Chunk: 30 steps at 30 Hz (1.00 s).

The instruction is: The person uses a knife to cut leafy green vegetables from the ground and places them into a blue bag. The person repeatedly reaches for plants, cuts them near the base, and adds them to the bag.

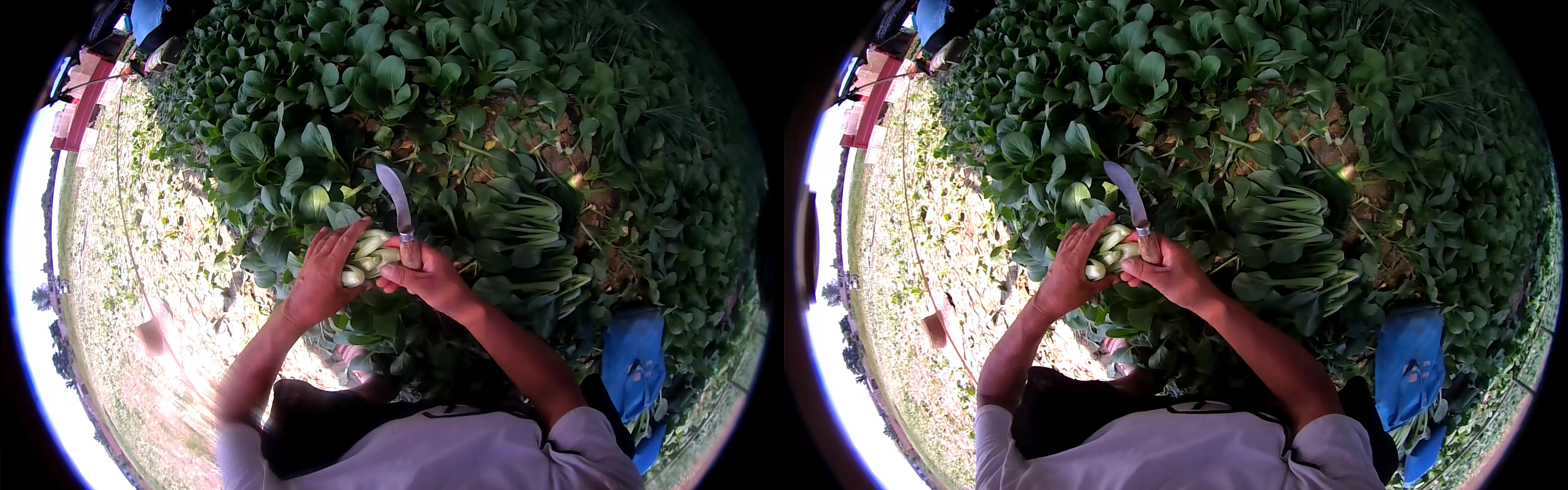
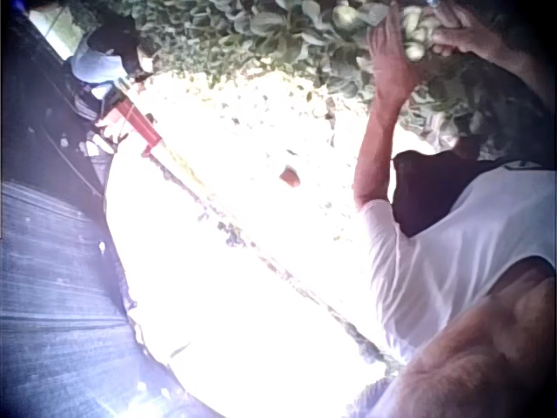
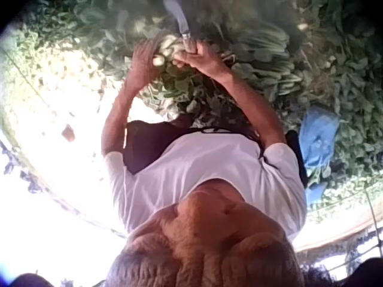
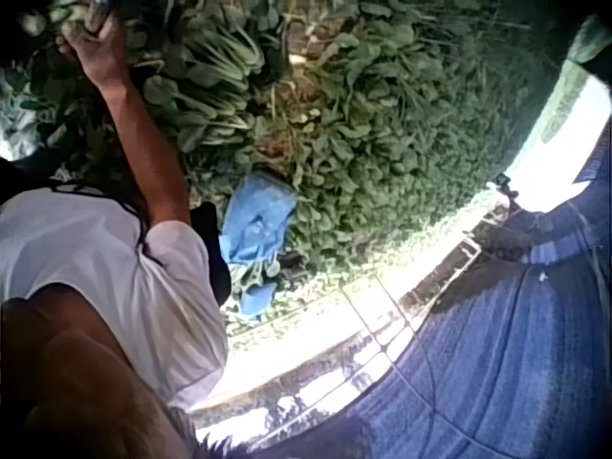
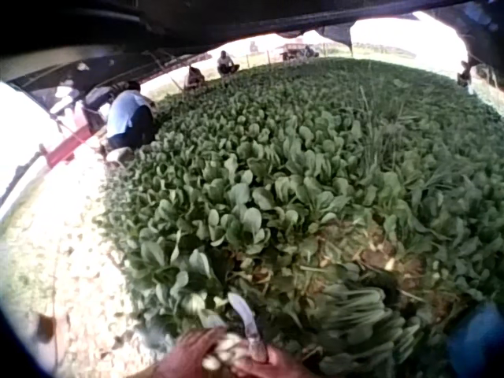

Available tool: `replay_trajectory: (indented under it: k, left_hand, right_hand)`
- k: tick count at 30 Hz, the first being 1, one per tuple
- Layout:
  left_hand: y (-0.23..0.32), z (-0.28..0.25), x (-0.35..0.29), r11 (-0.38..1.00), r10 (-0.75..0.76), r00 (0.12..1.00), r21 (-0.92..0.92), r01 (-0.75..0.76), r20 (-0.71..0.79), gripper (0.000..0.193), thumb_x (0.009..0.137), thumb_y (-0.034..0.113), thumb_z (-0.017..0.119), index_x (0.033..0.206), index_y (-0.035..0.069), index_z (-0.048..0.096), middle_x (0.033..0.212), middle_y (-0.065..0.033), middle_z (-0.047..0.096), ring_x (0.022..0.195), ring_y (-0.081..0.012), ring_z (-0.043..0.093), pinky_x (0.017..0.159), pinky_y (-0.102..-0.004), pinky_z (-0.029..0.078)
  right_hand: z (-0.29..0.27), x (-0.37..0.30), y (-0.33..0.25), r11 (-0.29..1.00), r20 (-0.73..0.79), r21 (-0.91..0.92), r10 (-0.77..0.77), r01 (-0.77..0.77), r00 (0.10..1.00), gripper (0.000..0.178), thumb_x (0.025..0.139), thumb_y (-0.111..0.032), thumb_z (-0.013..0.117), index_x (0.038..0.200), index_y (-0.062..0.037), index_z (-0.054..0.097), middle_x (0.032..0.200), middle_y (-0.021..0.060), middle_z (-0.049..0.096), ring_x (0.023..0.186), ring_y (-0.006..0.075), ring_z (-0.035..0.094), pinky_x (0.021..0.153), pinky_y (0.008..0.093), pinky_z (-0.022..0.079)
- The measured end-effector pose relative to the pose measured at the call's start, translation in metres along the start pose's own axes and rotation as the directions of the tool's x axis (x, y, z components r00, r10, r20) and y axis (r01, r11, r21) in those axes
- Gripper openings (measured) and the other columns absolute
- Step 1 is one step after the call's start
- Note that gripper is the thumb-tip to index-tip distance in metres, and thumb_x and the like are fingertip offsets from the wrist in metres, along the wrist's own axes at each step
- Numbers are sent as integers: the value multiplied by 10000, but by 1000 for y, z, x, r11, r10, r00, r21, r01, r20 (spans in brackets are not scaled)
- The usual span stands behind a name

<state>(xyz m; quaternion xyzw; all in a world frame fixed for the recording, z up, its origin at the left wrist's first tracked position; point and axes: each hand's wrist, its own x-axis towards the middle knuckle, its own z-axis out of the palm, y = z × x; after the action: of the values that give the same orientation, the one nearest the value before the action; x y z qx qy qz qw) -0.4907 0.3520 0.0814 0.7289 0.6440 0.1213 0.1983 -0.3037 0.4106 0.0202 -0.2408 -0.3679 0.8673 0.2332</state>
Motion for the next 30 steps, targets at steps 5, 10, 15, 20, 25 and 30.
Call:
replay_trajectory:
  k: [5, 10, 15, 20, 25, 30]
  left_hand:
    - [-27, 0, -1, 656, -214, 924, -655, 376, 316, 627, 723, 42, 742, 1279, 26, 453, 1150, -67, 587, 1014, -144, 557, 903, -282, 429]
    - [-18, -2, 3, 372, -210, 841, -754, 541, 500, 420, 784, 114, 694, 1163, -5, 559, 1038, -48, 636, 948, -131, 571, 869, -266, 431]
    - [-13, -3, 12, 333, -226, 800, -727, 600, 556, 386, 785, 149, 680, 1121, -19, 591, 1015, -59, 647, 949, -141, 577, 883, -263, 417]
    - [-1, 34, -13, 480, -92, 707, -591, 648, 701, 823, 750, 121, 697, 1445, 100, 258, 1252, -117, 515, 1121, -203, 492, 985, -304, 361]
    - [-15, 72, -58, 745, -360, 611, -177, 643, 705, 909, 704, 249, 725, 1438, 69, 220, 1064, -256, 596, 975, -353, 599, 861, -383, 457]
    - [-25, 95, -110, 821, -384, 715, -138, 554, 584, 789, 734, 279, 690, 1409, 166, 299, 909, -264, 630, 866, -424, 617, 769, -463, 488]
  right_hand:
    - [-11, 1, -23, 917, -76, -397, -7, -24, 997, 305, 854, -183, 656, 1075, -15, 532, 834, 92, 617, 697, 179, 615, 655, 290, 506]
    - [-14, 0, -39, 411, -20, -898, -389, 154, 921, 242, 809, -196, 674, 894, -35, 516, 735, 115, 602, 670, 298, 623, 577, 375, 497]
    - [-27, -1, -34, 71, 72, -989, -531, 129, 844, 209, 775, -132, 671, 928, -76, 541, 786, 111, 612, 704, 319, 617, 562, 375, 499]
    - [-72, -13, -18, 88, 20, -993, -506, 74, 862, 238, 813, -195, 650, 954, -75, 500, 763, 94, 622, 658, 286, 627, 527, 378, 500]
    - [-98, -56, 49, 293, 89, -951, -51, 100, 995, 410, 878, -341, 570, 1202, -117, 457, 865, 124, 651, 723, 337, 635, 604, 440, 503]
    - [-98, -69, 90, -139, -73, -989, 120, -56, 990, 495, 901, -309, 520, 1361, -192, 380, 791, 152, 611, 624, 353, 607, 533, 450, 499]
